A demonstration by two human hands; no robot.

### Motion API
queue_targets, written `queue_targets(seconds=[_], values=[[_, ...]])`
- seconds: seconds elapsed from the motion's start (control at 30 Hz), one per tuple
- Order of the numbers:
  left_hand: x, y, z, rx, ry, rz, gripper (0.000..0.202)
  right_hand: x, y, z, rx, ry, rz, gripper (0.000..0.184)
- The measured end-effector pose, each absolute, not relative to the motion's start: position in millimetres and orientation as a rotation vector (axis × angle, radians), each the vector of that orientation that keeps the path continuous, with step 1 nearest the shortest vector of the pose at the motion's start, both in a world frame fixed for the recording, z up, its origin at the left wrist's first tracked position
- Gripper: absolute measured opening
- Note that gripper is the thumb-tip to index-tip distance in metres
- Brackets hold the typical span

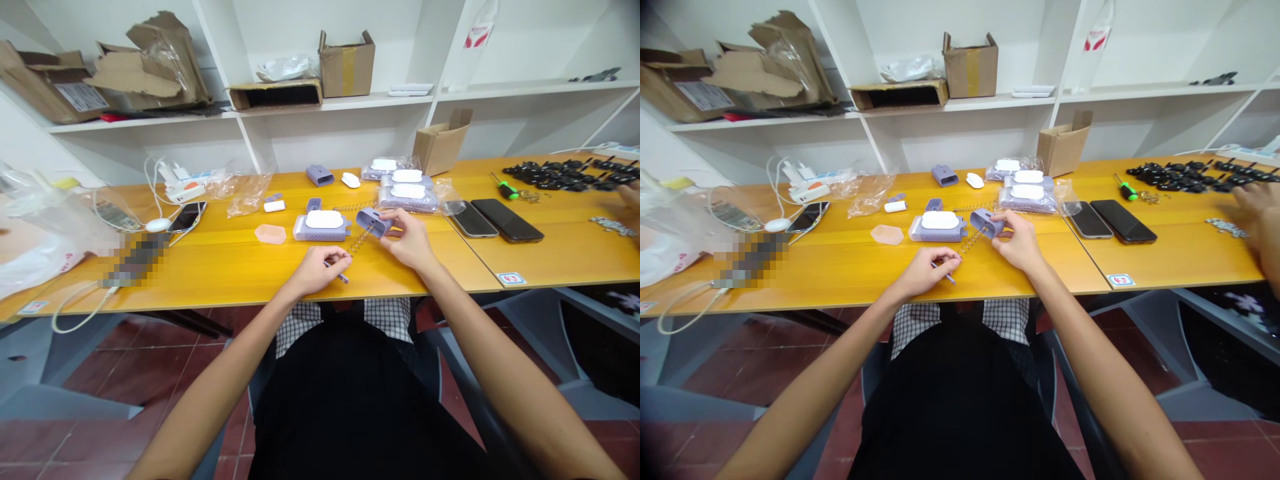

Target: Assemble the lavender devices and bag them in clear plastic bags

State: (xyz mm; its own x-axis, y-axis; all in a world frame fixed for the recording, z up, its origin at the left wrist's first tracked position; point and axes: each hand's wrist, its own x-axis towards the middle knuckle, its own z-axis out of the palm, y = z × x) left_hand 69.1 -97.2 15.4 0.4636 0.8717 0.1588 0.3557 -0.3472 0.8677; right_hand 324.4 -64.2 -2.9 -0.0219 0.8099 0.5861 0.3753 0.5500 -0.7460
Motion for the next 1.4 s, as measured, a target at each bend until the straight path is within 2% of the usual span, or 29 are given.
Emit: queue_targets(seconds=[1.4], values=[[70.1,-97.7,13.1,1.855,0.989,0.780,0.029,324.9,-63.6,-5.1,-0.998,-1.690,0.465,0.035]])
